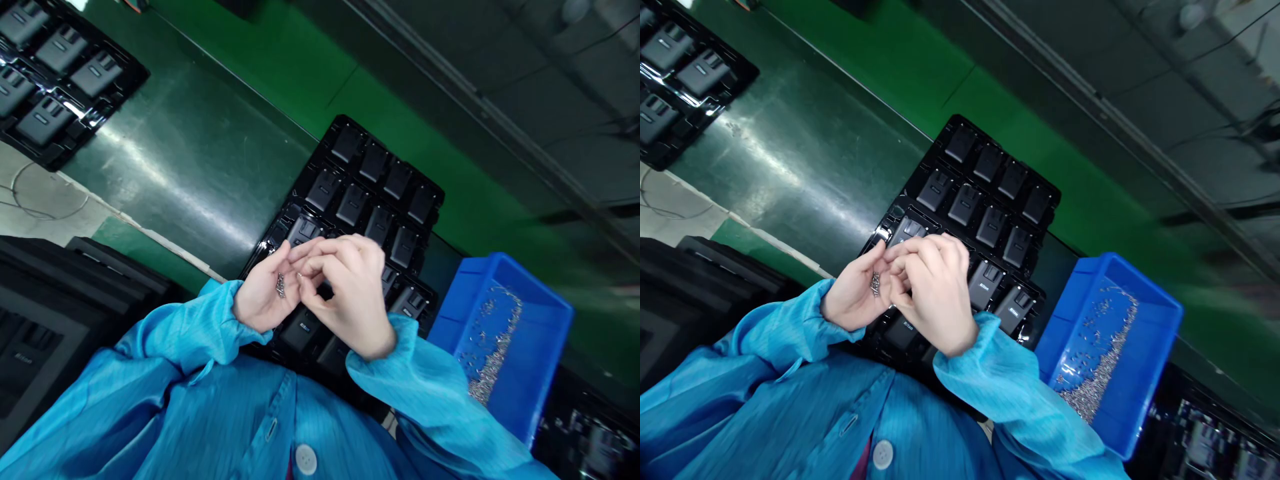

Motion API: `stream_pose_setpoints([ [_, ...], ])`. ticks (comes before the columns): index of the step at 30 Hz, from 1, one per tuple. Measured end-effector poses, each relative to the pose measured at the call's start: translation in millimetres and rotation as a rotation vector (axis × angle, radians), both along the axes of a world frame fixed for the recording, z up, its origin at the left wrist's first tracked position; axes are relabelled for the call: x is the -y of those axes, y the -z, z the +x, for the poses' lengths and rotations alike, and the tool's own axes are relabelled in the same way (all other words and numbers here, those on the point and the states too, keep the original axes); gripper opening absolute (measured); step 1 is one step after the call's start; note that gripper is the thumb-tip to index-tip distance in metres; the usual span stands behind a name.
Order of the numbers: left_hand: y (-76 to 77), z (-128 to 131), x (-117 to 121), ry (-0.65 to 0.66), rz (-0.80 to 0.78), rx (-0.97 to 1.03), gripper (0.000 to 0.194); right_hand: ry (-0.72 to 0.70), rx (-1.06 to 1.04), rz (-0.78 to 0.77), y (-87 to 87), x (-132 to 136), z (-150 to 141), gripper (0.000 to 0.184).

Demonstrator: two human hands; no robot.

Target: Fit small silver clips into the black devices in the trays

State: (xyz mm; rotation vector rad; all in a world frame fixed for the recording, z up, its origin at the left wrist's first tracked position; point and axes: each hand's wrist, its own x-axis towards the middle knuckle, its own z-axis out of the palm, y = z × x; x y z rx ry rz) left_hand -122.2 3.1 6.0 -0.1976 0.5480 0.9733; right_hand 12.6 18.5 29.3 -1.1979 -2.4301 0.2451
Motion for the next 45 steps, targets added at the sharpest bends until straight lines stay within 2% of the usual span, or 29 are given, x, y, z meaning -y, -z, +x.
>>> stream_pose_setpoints([
  [4,4.8,-1,7,0.073,0.083,-0.161,0.027,-0.038,0.095,0.086,-11.4,-9,11,0.008],
  [7,4.8,-2,11,0.133,0.106,-0.186,0.020,-0.103,0.114,0.057,-17.7,-13,16,0.008],
  [12,2.5,-3,13,0.140,0.102,-0.215,0.012,-0.137,0.109,-0.001,-23.0,-15,18,0.006],
  [17,2.7,0,12,0.072,0.042,-0.218,0.017,-0.113,0.081,0.012,-21.6,-14,15,0.003],
  [24,7.3,2,11,0.012,0.044,-0.217,0.014,-0.107,0.106,0.136,-14.4,-13,12,0.005],
  [27,8.6,1,8,0.026,-0.009,-0.208,0.015,-0.120,0.067,0.144,-7.9,-25,15,0.006],
  [30,8.2,-1,5,0.026,-0.084,-0.197,0.028,-0.082,0.048,0.158,1.4,-49,17,0.006],
  [36,7.5,-4,3,-0.043,-0.102,-0.139,0.045,-0.151,0.233,0.071,21.0,-95,1,0.013],
  [41,8.5,-4,2,-0.060,-0.120,-0.102,0.046,-0.189,0.426,0.076,25.4,-102,-11,0.019],
  [45,9.1,-5,1,-0.068,-0.127,-0.097,0.042,-0.207,0.502,0.112,23.8,-101,-14,0.025],
])
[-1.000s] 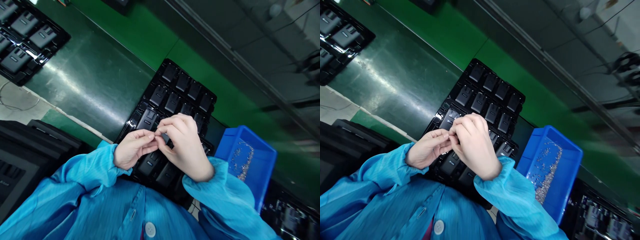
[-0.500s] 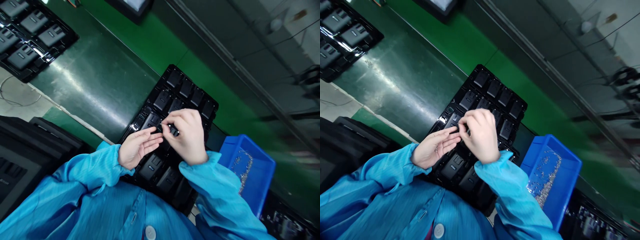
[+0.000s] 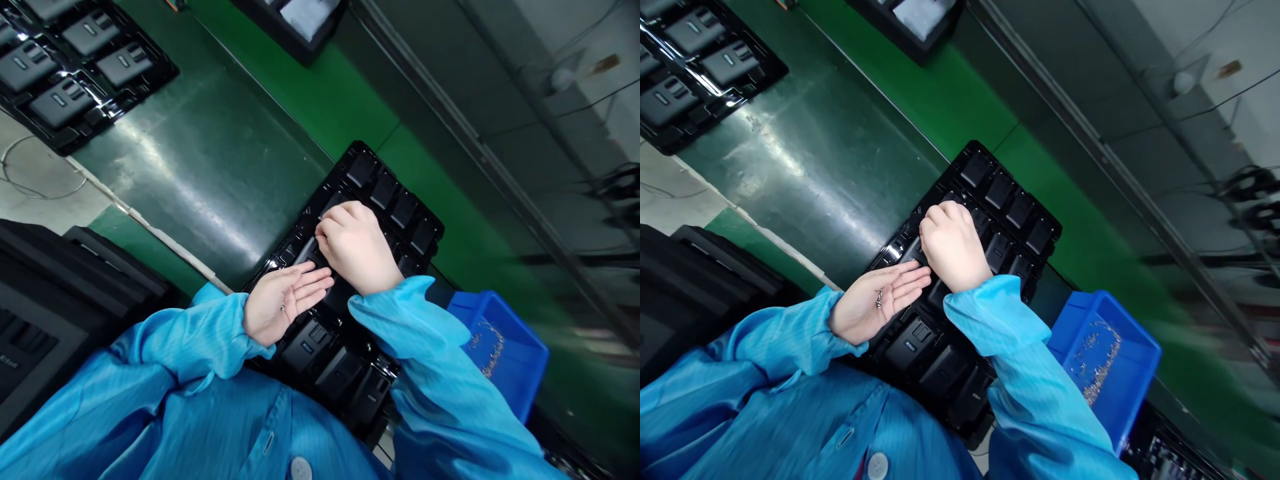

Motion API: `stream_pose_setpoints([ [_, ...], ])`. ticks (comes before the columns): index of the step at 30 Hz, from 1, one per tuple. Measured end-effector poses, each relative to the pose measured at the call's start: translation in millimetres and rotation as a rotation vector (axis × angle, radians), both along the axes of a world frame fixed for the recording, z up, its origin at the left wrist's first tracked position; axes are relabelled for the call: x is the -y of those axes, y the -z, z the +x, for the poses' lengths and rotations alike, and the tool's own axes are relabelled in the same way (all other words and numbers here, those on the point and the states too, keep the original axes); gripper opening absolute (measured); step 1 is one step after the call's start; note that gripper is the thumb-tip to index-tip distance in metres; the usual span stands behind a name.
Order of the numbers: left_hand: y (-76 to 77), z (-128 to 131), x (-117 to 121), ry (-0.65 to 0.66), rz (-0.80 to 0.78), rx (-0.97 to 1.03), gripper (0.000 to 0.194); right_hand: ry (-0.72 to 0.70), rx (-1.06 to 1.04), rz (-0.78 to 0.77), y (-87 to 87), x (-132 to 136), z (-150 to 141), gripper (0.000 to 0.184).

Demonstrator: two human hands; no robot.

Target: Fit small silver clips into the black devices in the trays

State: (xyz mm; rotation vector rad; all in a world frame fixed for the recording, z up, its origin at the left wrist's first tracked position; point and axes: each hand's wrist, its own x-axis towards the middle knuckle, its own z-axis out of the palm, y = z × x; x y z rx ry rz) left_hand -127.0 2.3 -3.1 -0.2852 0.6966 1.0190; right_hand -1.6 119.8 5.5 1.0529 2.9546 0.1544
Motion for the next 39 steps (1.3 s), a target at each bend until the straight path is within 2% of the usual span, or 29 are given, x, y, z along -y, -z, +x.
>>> stream_pose_setpoints([
  [9,1.9,0,0,-0.012,0.003,0.014,0.043,-0.022,-0.006,0.067,5.2,12,7,0.021],
  [16,3.0,0,0,-0.031,0.032,0.005,0.043,0.008,0.015,0.047,10.1,29,23,0.032],
  [19,3.8,-2,-2,-0.022,0.027,0.035,0.048,0.079,-0.041,0.006,3.9,34,24,0.036],
  [22,-0.1,-3,-3,-0.011,0.034,0.062,0.057,0.166,-0.279,0.001,-13.8,51,27,0.036],
  [25,-10.2,1,1,0.059,0.099,0.095,0.067,0.211,-0.522,-0.042,-35.9,83,34,0.022],
  [28,-21.5,12,9,0.188,0.160,0.138,0.074,0.236,-0.590,-0.170,-49.7,118,42,0.012],
  [30,-27.0,23,15,0.272,0.167,0.152,0.076,0.261,-0.589,-0.228,-52.3,135,50,0.010],
  [33,-31.5,44,24,0.378,0.134,0.163,0.075,0.286,-0.574,-0.218,-50.8,152,65,0.012],
  [39,-35.0,82,36,0.478,-0.017,0.151,0.064,0.222,-0.459,-0.174,-48.3,170,101,0.019],
])
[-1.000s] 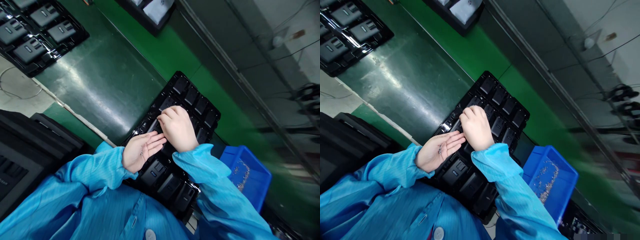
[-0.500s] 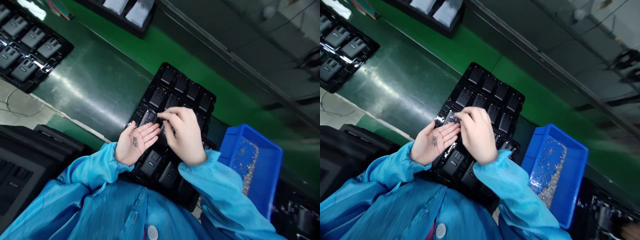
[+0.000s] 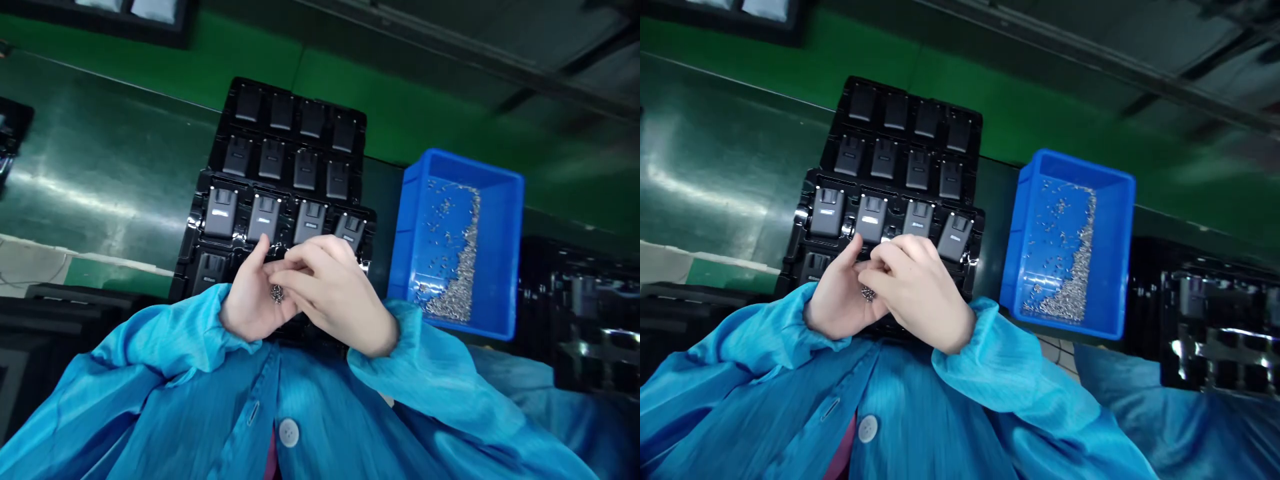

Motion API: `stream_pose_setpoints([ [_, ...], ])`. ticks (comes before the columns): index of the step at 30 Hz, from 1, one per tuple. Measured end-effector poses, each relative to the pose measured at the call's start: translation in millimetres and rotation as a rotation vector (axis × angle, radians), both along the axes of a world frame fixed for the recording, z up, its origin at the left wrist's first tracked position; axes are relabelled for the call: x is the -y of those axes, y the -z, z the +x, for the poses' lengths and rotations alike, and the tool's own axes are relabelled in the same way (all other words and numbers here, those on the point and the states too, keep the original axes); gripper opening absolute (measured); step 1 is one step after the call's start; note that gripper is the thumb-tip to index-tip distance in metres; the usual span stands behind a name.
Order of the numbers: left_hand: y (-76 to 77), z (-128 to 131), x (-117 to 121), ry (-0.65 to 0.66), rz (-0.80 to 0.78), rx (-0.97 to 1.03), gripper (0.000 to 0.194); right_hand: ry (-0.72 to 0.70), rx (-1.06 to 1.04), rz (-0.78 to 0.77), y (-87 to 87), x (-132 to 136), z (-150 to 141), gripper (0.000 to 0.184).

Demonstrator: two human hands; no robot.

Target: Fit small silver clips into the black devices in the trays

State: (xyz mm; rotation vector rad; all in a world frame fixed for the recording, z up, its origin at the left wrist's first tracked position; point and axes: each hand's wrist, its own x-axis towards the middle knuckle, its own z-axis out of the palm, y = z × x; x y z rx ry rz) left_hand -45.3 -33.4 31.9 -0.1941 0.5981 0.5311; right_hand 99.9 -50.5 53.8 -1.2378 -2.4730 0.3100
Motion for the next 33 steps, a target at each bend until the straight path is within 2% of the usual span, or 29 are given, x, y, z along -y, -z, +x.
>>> stream_pose_setpoints([
  [5,-3.5,21,6,0.103,0.030,-0.019,0.070,-0.014,0.059,-0.012,0.0,11,24,0.013],
  [12,-8.1,39,11,0.165,-0.015,-0.090,0.071,-0.062,0.101,-0.089,-0.5,16,42,0.010],
  [20,-3.3,47,14,0.220,-0.007,-0.114,0.074,-0.039,0.133,-0.246,-3.2,19,52,0.013],
  [33,-5.0,46,8,0.215,-0.066,-0.187,0.067,-0.072,0.182,-0.206,-4.6,15,48,0.011],
])
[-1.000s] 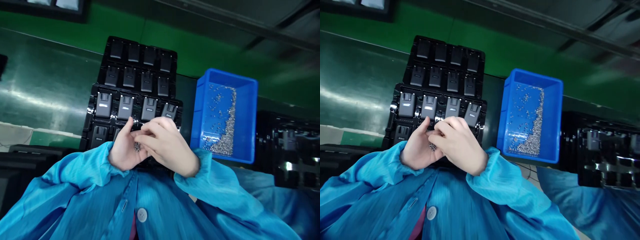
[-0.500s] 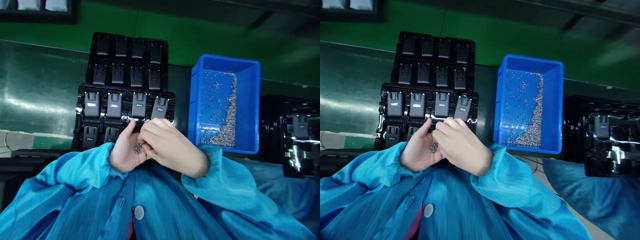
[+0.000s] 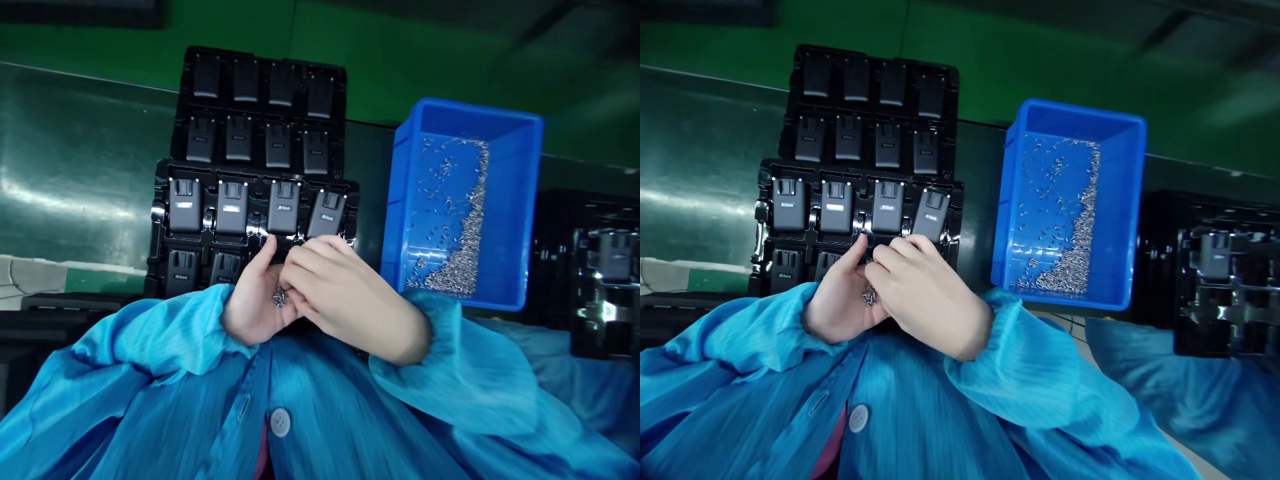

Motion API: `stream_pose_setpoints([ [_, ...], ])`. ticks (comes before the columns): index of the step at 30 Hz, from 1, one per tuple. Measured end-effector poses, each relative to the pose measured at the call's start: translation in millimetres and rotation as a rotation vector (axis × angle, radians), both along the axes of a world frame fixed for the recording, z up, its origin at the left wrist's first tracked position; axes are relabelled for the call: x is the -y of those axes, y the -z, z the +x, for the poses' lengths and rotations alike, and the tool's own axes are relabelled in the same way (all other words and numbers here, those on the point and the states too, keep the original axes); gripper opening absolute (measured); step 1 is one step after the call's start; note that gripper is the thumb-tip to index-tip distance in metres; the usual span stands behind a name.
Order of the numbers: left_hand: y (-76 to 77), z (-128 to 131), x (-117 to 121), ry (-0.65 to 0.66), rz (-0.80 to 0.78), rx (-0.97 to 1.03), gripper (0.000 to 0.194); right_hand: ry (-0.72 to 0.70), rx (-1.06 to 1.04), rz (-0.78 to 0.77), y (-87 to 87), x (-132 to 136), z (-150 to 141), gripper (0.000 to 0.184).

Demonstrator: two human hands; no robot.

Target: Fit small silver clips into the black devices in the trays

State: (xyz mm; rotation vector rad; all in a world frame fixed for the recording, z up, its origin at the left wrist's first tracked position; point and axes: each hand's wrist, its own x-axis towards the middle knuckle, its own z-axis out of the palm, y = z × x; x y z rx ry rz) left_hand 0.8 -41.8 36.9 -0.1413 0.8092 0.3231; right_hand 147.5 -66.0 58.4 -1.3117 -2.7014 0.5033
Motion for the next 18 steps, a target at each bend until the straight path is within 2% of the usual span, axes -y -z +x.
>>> stream_pose_setpoints([
  [4,3.4,-4,0,0.001,0.046,0.131,0.073,0.059,-0.058,-0.047,-4.9,-3,2,0.011],
  [10,0.4,-6,-2,-0.037,0.003,0.176,0.077,0.087,-0.144,0.035,-8.4,-4,-5,0.013],
  [18,2.7,-3,0,-0.098,-0.034,0.036,0.072,0.090,0.122,0.220,-4.0,5,-27,0.015],
])
